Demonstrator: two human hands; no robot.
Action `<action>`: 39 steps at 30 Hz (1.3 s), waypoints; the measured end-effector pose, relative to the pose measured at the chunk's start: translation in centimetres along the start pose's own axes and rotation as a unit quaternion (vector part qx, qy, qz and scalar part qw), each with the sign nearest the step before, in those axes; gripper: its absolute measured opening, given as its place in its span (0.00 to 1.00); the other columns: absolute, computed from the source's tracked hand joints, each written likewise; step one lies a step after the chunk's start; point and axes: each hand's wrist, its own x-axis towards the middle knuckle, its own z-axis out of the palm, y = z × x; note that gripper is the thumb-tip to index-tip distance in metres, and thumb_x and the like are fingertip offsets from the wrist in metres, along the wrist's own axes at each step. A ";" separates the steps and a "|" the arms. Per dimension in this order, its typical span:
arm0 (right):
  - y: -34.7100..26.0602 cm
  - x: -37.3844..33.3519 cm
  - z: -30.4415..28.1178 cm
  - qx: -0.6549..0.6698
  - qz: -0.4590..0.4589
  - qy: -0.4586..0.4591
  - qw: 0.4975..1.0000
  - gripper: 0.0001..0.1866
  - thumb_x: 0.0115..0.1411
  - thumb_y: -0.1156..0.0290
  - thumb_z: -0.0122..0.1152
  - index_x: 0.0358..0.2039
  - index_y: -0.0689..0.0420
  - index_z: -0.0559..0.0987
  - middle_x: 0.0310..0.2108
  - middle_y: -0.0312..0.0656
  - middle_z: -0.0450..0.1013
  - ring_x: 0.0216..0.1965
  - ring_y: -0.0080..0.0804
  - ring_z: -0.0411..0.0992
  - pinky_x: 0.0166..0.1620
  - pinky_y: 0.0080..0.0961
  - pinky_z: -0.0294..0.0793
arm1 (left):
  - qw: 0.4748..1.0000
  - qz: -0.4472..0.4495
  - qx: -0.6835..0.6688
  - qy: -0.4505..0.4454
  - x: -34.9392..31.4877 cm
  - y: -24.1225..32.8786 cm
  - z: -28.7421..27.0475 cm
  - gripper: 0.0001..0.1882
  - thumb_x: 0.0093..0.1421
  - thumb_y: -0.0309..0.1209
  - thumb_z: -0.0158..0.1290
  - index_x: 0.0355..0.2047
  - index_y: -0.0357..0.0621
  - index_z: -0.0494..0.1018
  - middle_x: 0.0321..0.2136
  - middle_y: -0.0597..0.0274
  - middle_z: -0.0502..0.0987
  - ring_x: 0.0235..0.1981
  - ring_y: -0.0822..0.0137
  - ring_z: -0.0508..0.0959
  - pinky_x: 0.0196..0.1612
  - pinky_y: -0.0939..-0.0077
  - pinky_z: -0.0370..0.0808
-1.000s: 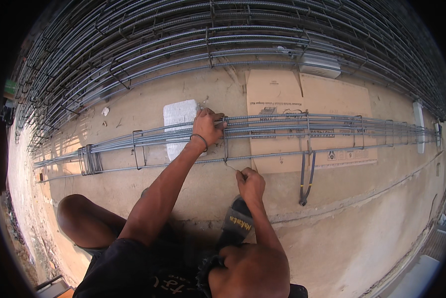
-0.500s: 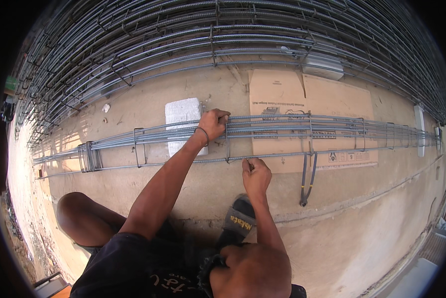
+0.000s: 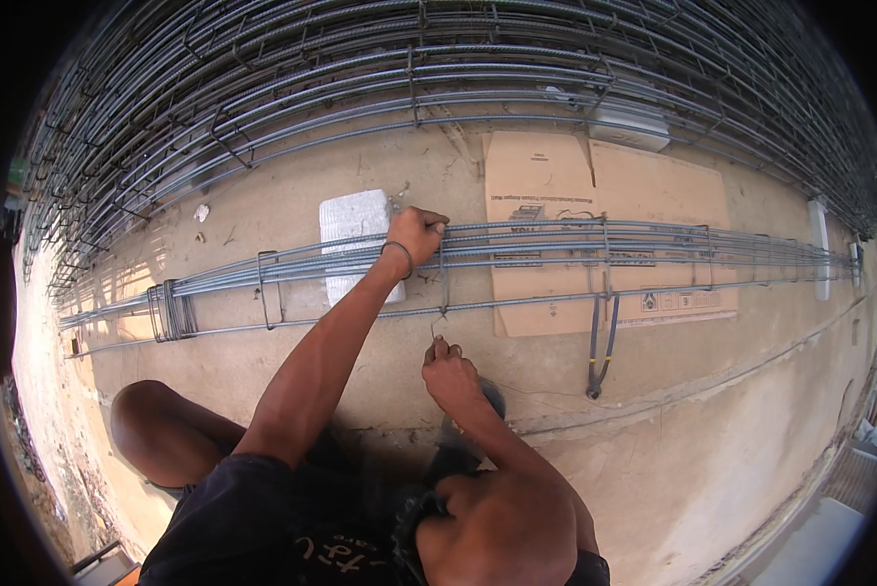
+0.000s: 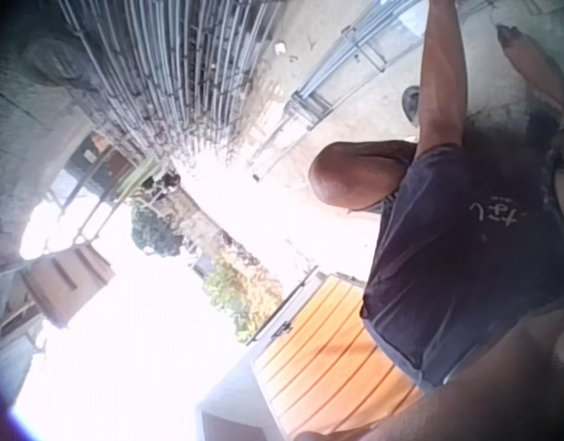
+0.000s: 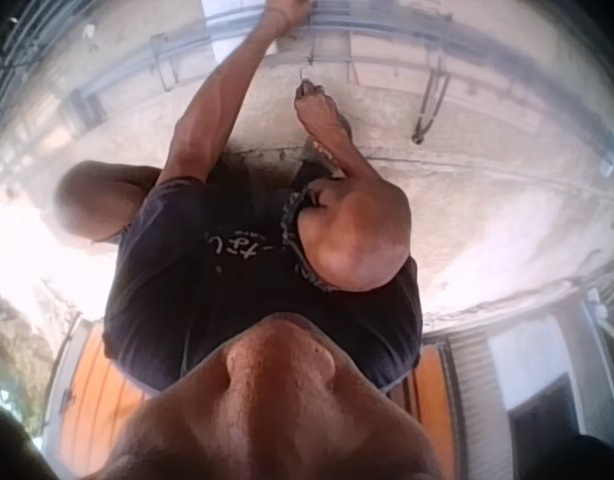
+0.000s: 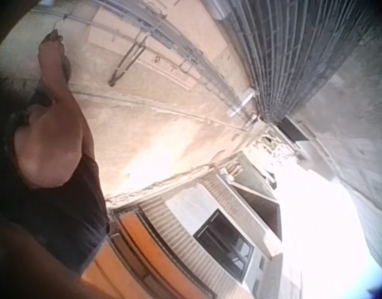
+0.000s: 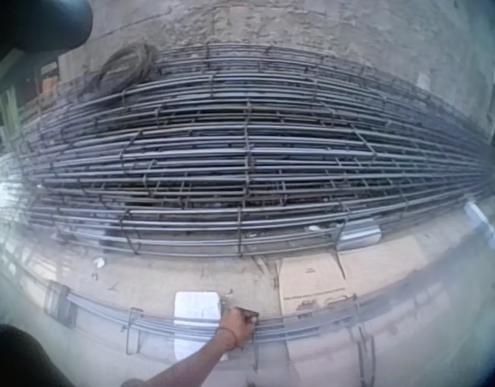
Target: The person assembles a rebar cage by hand, using wire to bind individual rebar rods together and tightening the wire with pliers.
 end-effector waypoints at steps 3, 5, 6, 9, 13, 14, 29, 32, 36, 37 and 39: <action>2.2 -1.9 0.2 0.075 0.043 0.031 0.996 0.20 0.57 0.72 0.56 0.49 0.68 0.75 0.40 0.52 0.74 0.34 0.38 0.76 0.37 0.31 0.80 | 0.999 -0.037 0.008 0.001 0.1 0.2 -0.1 0.11 0.55 0.31 0.56 0.37 0.46 0.83 0.33 0.47 0.81 0.37 0.53 0.82 0.45 0.67 0.77; 3.1 -2.2 -2.6 0.260 0.122 0.008 0.958 0.20 0.59 0.70 0.57 0.51 0.65 0.74 0.40 0.51 0.74 0.34 0.38 0.75 0.36 0.30 0.79 | 0.999 -0.028 -0.002 -0.025 0.4 -0.4 -0.4 0.11 0.55 0.31 0.56 0.38 0.47 0.83 0.33 0.48 0.81 0.37 0.54 0.82 0.45 0.68 0.77; 3.8 -2.5 -3.4 0.439 0.197 -0.019 0.876 0.21 0.62 0.67 0.58 0.53 0.62 0.74 0.40 0.50 0.74 0.34 0.37 0.74 0.36 0.29 0.79 | 0.999 -0.028 -0.003 -0.026 0.4 -0.2 -0.5 0.11 0.55 0.31 0.56 0.38 0.47 0.83 0.33 0.48 0.81 0.37 0.54 0.82 0.45 0.68 0.77; 7.8 -3.4 -2.0 0.570 0.327 0.187 0.730 0.23 0.61 0.63 0.62 0.54 0.61 0.72 0.37 0.51 0.72 0.34 0.38 0.73 0.33 0.31 0.77 | 0.998 -0.028 -0.030 -0.052 0.1 -0.1 -0.9 0.12 0.55 0.32 0.56 0.39 0.46 0.82 0.34 0.48 0.82 0.37 0.55 0.83 0.45 0.69 0.77; 18.3 -6.2 -2.4 0.137 0.388 0.289 0.864 0.27 0.50 0.67 0.72 0.46 0.65 0.71 0.38 0.55 0.71 0.40 0.49 0.70 0.42 0.44 0.73 | 0.997 -0.001 -0.056 -0.055 0.5 -0.4 -1.2 0.12 0.55 0.32 0.57 0.39 0.45 0.82 0.33 0.48 0.82 0.36 0.56 0.83 0.45 0.70 0.77; 19.6 -6.3 -2.9 0.136 0.387 0.289 0.865 0.27 0.50 0.67 0.72 0.46 0.65 0.71 0.38 0.55 0.71 0.40 0.49 0.70 0.42 0.44 0.73 | 0.997 -0.010 -0.055 -0.048 0.3 -0.8 -1.6 0.12 0.54 0.32 0.57 0.37 0.44 0.83 0.32 0.48 0.82 0.35 0.55 0.83 0.46 0.72 0.78; 14.1 -7.6 -11.3 0.205 0.288 0.320 0.879 0.12 0.47 0.81 0.64 0.33 0.59 0.72 0.39 0.52 0.74 0.34 0.41 0.72 0.37 0.32 0.74 | 0.999 0.006 -0.045 -0.029 -0.2 -1.6 -2.1 0.10 0.55 0.34 0.60 0.35 0.44 0.83 0.28 0.52 0.82 0.28 0.60 0.82 0.37 0.70 0.77; 11.9 -8.5 -11.9 0.298 0.310 0.384 0.817 0.12 0.53 0.83 0.62 0.33 0.57 0.68 0.45 0.51 0.74 0.35 0.28 0.72 0.31 0.20 0.71 | 0.999 0.005 -0.030 -0.028 -0.1 -1.7 -2.2 0.10 0.55 0.35 0.60 0.34 0.44 0.83 0.28 0.52 0.82 0.28 0.61 0.82 0.36 0.70 0.77; 10.6 -9.5 -9.0 0.444 0.264 0.434 0.738 0.18 0.58 0.78 0.64 0.44 0.57 0.65 0.45 0.47 0.75 0.37 0.19 0.70 0.24 0.13 0.66 | 0.999 0.024 -0.018 -0.023 0.1 -0.7 -1.8 0.11 0.55 0.36 0.61 0.34 0.43 0.83 0.28 0.53 0.83 0.28 0.62 0.82 0.36 0.70 0.77; 9.2 -9.3 -9.1 0.469 0.287 0.417 0.724 0.20 0.59 0.77 0.64 0.47 0.57 0.65 0.44 0.46 0.75 0.38 0.20 0.71 0.24 0.13 0.67 | 0.999 0.032 -0.031 -0.022 0.0 -0.9 -1.8 0.10 0.55 0.35 0.61 0.34 0.44 0.83 0.27 0.54 0.83 0.28 0.62 0.82 0.36 0.70 0.77; 8.5 -10.4 -8.8 0.484 0.324 0.342 0.737 0.25 0.61 0.72 0.62 0.57 0.57 0.64 0.43 0.44 0.73 0.41 0.26 0.71 0.31 0.16 0.73 | 0.998 0.037 -0.043 -0.022 -0.2 -1.1 -1.8 0.10 0.55 0.35 0.61 0.34 0.44 0.83 0.27 0.54 0.83 0.28 0.62 0.82 0.36 0.71 0.77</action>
